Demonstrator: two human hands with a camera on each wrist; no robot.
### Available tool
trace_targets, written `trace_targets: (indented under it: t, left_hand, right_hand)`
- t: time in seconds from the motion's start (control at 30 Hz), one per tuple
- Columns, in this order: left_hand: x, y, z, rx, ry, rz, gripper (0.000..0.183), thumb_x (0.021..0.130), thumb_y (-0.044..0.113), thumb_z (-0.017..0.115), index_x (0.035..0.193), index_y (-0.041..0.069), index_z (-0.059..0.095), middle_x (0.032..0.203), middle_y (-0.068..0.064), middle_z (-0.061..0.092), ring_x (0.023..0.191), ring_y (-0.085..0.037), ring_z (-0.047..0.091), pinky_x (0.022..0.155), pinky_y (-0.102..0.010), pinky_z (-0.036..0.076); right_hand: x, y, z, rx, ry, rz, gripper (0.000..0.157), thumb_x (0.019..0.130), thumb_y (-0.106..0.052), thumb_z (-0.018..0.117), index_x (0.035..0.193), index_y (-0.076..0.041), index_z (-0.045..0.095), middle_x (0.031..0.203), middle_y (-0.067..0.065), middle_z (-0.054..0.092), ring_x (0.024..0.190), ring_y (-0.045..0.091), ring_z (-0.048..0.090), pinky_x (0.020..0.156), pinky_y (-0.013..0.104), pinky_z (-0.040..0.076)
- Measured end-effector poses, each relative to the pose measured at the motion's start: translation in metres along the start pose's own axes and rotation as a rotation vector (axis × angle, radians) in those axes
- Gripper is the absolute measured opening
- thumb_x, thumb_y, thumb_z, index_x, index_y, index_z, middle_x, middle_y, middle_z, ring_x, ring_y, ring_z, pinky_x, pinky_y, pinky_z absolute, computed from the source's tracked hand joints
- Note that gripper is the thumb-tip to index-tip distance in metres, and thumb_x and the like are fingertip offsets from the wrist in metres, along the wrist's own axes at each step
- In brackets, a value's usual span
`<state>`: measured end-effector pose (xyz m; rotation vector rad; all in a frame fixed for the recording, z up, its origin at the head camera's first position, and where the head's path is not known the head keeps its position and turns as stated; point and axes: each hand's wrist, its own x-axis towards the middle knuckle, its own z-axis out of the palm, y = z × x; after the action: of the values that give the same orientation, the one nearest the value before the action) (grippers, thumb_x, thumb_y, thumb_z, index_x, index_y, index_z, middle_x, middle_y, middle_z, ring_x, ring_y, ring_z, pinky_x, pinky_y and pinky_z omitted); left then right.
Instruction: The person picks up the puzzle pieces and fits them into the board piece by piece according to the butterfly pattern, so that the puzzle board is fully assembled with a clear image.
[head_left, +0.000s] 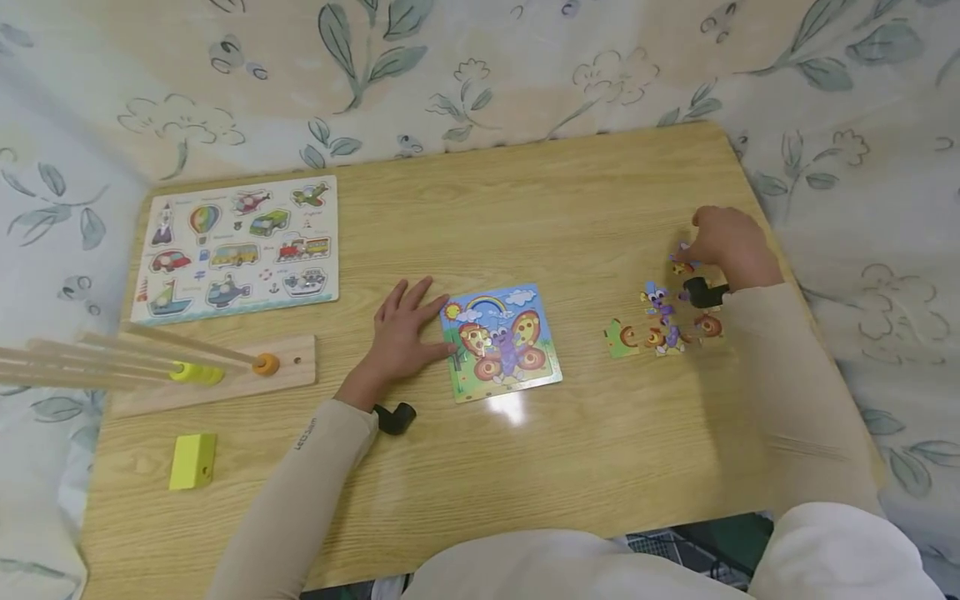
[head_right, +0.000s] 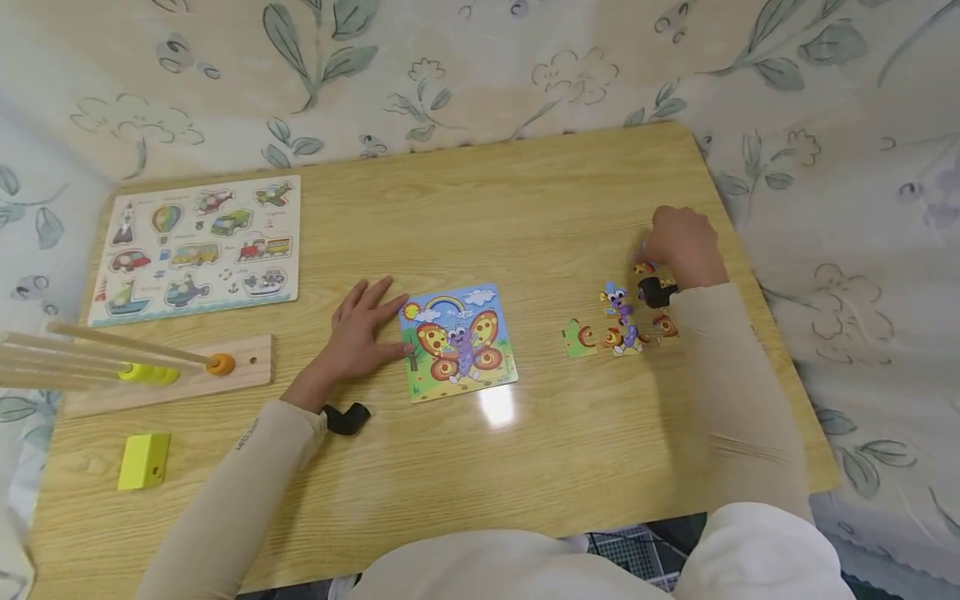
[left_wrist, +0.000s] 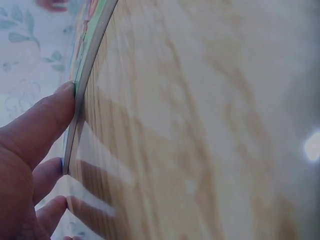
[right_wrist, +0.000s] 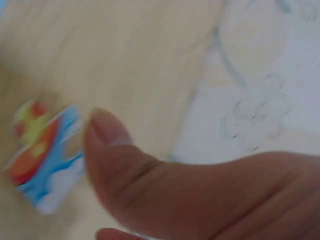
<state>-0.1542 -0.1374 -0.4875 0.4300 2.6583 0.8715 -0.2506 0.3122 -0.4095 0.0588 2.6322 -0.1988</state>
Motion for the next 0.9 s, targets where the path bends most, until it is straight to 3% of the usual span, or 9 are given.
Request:
trace_targets:
  t: [0.1,0.17,0.33,0.43,0.53,0.63,0.77,0.9]
  left_hand:
    - [-0.002,-0.001,-0.001,-0.012,0.008,-0.001,0.077,0.08,0.042,0.075,0.146,0.018,0.043,0.162,-0.004,0.014,0.149,-0.034,-0.004,0.112,-0.065,0.002]
    - [-0.001,-0.002,-0.001,-0.012,0.013,0.002,0.077,0.08,0.042,0.075,0.146,0.018,0.043,0.162,-0.004,0.015,0.149,-0.034,-0.004,0.112,-0.065,0.002]
    - [0.0,-0.004,0.0,-0.003,0.024,0.012,0.078,0.079,0.042,0.076,0.146,0.018,0.043,0.162,-0.004,0.015,0.149,-0.034,-0.003,0.112,-0.065,0.003]
    - [0.0,-0.004,0.001,-0.015,0.018,0.011,0.078,0.079,0.041,0.076,0.145,0.018,0.044,0.162,-0.004,0.015,0.149,-0.034,-0.003,0.112,-0.065,0.002]
    - [-0.001,-0.004,0.001,-0.021,0.011,0.009,0.077,0.079,0.042,0.076,0.146,0.018,0.043,0.162,-0.004,0.014,0.149,-0.034,-0.004,0.112,-0.065,0.002]
    - [-0.001,-0.005,0.001,-0.019,0.011,0.008,0.077,0.08,0.042,0.075,0.146,0.018,0.043,0.162,-0.003,0.014,0.149,-0.033,-0.004,0.112,-0.064,0.001]
    - [0.0,-0.005,0.002,-0.014,0.013,0.004,0.077,0.08,0.042,0.075,0.146,0.019,0.042,0.162,-0.003,0.014,0.149,-0.032,-0.004,0.113,-0.064,0.002]
    - [0.001,-0.005,0.002,-0.013,0.024,0.012,0.077,0.079,0.043,0.075,0.146,0.019,0.043,0.162,-0.003,0.015,0.149,-0.033,-0.004,0.113,-0.064,0.002]
  right_hand:
    - [0.006,0.013,0.006,0.035,-0.036,0.016,0.074,0.084,-0.031,0.07,0.132,0.015,0.039,0.127,0.039,0.046,0.109,0.054,0.047,0.088,0.06,0.043]
    - [0.01,0.016,0.012,0.058,-0.031,0.012,0.067,0.084,-0.032,0.069,0.126,0.015,0.045,0.121,0.037,0.052,0.103,0.05,0.051,0.083,0.057,0.045]
    - [0.013,0.013,0.019,0.106,0.055,0.014,0.046,0.084,-0.033,0.07,0.102,0.008,0.062,0.096,0.026,0.063,0.084,0.038,0.053,0.073,0.049,0.045]
    - [0.012,0.005,0.022,0.141,0.121,0.003,0.04,0.084,-0.035,0.07,0.087,0.004,0.062,0.084,0.019,0.061,0.077,0.035,0.051,0.066,0.044,0.043]
    - [0.008,-0.015,0.029,0.217,0.18,-0.045,0.035,0.088,-0.034,0.067,0.079,-0.001,0.057,0.075,0.011,0.056,0.07,0.029,0.047,0.059,0.038,0.038]
    - [0.003,-0.047,0.039,0.343,0.177,-0.15,0.031,0.091,-0.031,0.065,0.081,-0.002,0.059,0.072,0.008,0.057,0.064,0.022,0.048,0.056,0.033,0.038]
    - [-0.004,-0.094,0.056,0.497,0.062,-0.299,0.028,0.089,-0.029,0.068,0.084,-0.002,0.063,0.067,0.005,0.058,0.059,0.016,0.048,0.054,0.029,0.04]
    - [-0.01,-0.124,0.066,0.522,-0.032,-0.394,0.023,0.089,-0.024,0.069,0.083,-0.002,0.062,0.064,0.003,0.056,0.058,0.015,0.046,0.055,0.028,0.04]
